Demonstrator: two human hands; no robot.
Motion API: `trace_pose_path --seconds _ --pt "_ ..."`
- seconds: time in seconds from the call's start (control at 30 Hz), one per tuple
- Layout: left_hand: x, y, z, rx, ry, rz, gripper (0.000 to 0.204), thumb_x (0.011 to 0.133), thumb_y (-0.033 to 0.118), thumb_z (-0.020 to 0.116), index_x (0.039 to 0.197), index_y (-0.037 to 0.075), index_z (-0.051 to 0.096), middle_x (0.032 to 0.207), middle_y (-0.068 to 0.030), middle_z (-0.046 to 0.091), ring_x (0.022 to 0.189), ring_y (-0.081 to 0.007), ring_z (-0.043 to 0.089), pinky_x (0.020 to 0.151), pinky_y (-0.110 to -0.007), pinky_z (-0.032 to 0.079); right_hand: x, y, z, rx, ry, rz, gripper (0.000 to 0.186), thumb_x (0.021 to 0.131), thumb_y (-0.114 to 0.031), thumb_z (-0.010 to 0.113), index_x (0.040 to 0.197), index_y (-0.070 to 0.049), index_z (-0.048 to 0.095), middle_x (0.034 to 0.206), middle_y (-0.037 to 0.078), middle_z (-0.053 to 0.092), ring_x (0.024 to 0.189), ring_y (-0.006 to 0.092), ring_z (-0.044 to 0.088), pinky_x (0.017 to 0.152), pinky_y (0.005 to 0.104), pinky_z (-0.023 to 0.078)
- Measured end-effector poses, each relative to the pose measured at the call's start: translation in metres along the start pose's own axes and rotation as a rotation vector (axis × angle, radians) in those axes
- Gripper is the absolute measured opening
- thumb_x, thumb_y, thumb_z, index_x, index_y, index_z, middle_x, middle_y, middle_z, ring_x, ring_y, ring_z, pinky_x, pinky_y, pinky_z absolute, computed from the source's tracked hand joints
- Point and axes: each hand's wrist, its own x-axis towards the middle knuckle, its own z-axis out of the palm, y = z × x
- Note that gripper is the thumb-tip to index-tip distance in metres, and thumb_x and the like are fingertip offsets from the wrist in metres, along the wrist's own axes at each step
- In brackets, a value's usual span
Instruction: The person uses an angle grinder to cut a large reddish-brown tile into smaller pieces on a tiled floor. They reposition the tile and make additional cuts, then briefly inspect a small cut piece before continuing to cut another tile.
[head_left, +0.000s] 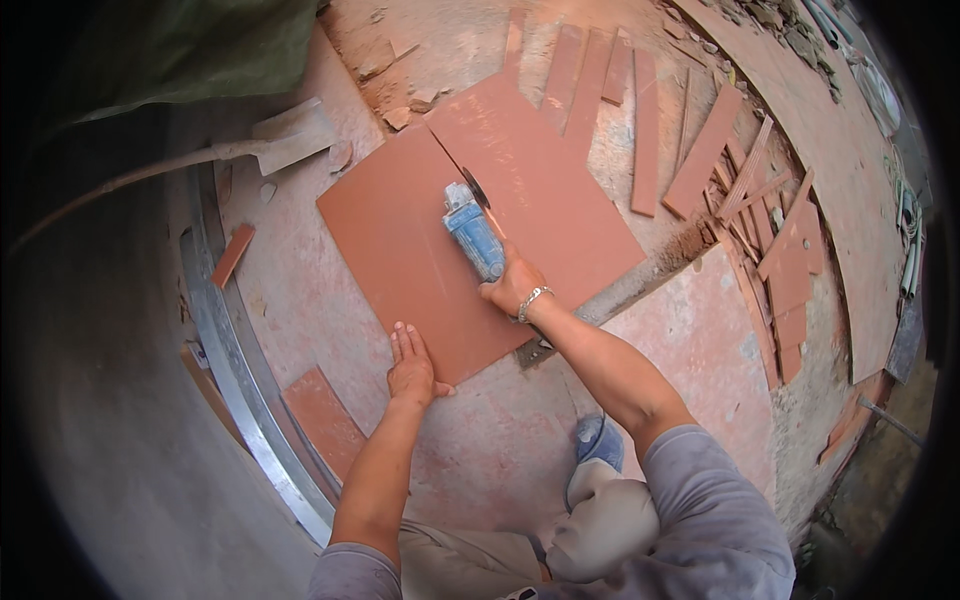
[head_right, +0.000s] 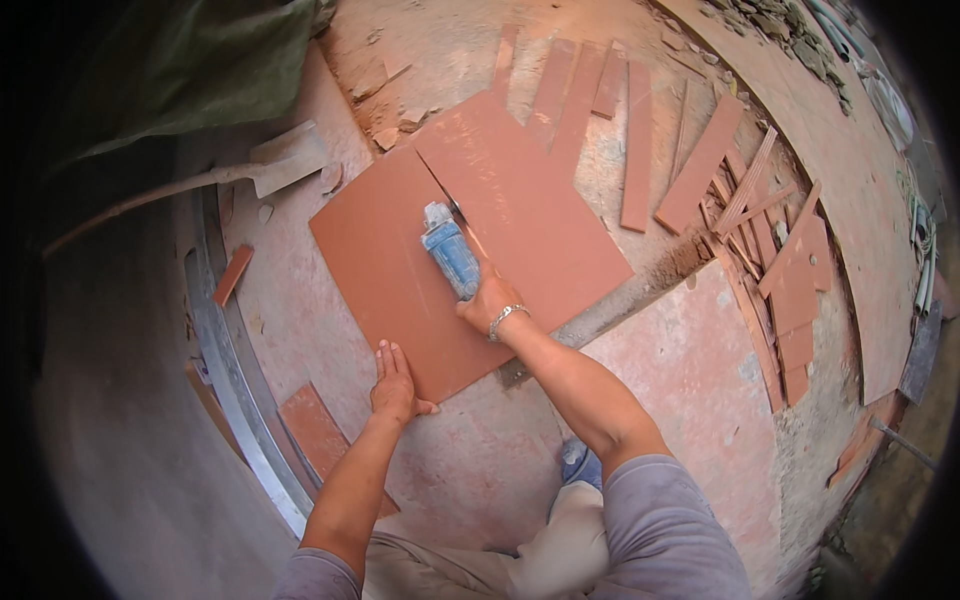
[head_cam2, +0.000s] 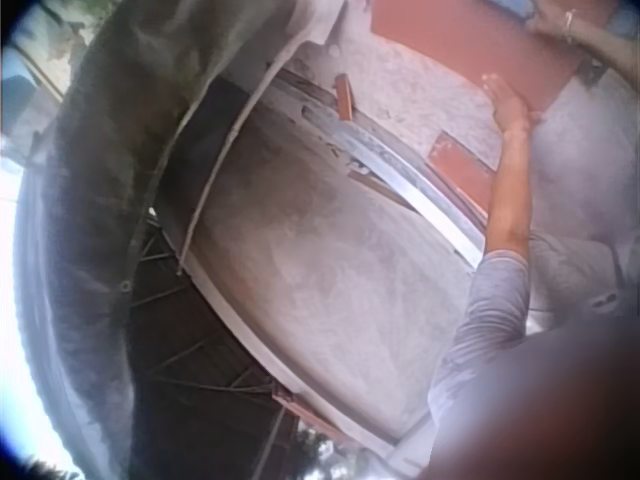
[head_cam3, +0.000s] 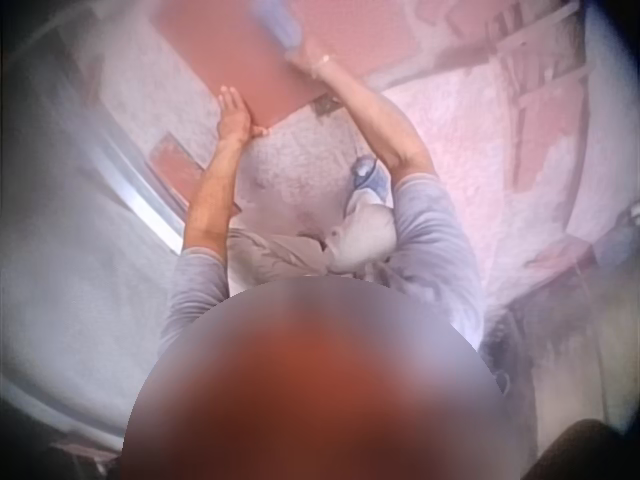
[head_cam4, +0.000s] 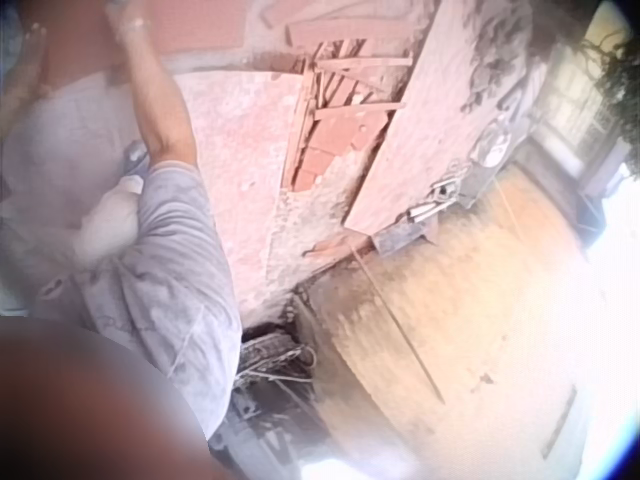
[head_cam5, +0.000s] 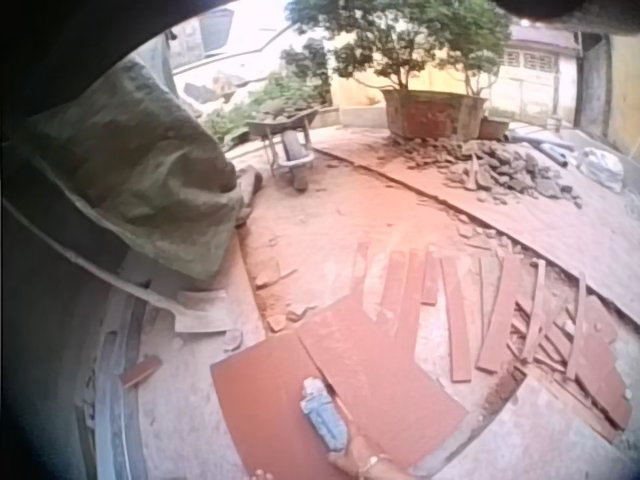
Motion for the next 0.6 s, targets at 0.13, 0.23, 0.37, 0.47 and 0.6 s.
trace_pose_path --seconds 0.13,0.23,0.37,0.47,0.6 --pt "-0.0023 0.0005 -0.0031 -0.015 -0.004 -0.001 0.155 0.054 0.042 0.101 0.163 -0.002 0.0 0.172 -0.0228 -0.005 0.16 -0.0357 0.007 0.121 -0.04 0.04 0.0008 -0.0014 0.0003 -0.01 -0.007 0.007 0.099 0.072 -0.027 0.079 0.153 0.004 0.033 0.1 0.026 0.072 0.095 0.0413 0.072 0.086 0.0456 0.057" --pt "-0.0019 0.0009 -0.0037 -0.012 -0.006 -0.001 0.155 0.054 0.042 0.101 0.163 -0.002 0.0 0.172 -0.0232 -0.005 0.16 -0.0361 0.009 0.12 -0.04 0.041 0.0016 -0.0032 -0.0002 -0.053 0.001 0.001 0.099 0.072 -0.028 0.079 0.153 0.004 0.033 0.101 0.027 0.072 0.097 0.0417 0.072 0.087 0.0457 0.057" --pt "-0.0013 -0.0005 -0.002 0.008 0.012 0.008 0.155 0.054 0.043 0.101 0.163 -0.002 0.0 0.172 -0.0231 -0.005 0.16 -0.036 0.01 0.118 -0.04 0.043 0.002 -0.0051 -0.001 -0.057 -0.003 -0.013 0.099 0.072 -0.029 0.079 0.152 0.005 0.033 0.103 0.028 0.072 0.099 0.0426 0.071 0.088 0.0455 0.056" --pt "-0.0005 -0.0018 -0.0014 0.014 0.006 0.007 0.155 0.054 0.043 0.101 0.163 -0.002 0.0 0.172 -0.0228 -0.005 0.16 -0.0353 0.01 0.117 -0.041 0.045 0.0026 -0.0059 -0.0004 -0.064 0.005 -0.016 0.099 0.072 -0.029 0.079 0.151 0.006 0.033 0.107 0.03 0.071 0.101 0.0439 0.071 0.09 0.0458 0.056" --pt "-0.0007 -0.0025 -0.0006 0.018 0.005 0.003 0.155 0.054 0.043 0.101 0.163 -0.001 0.0 0.172 -0.0219 -0.004 0.16 -0.0338 0.008 0.116 -0.041 0.046 0.0034 -0.0064 0.0007 -0.084 0.017 -0.018 0.098 0.072 -0.03 0.079 0.151 0.006 0.033 0.113 0.032 0.069 0.105 0.0451 0.07 0.092 0.0463 0.055"
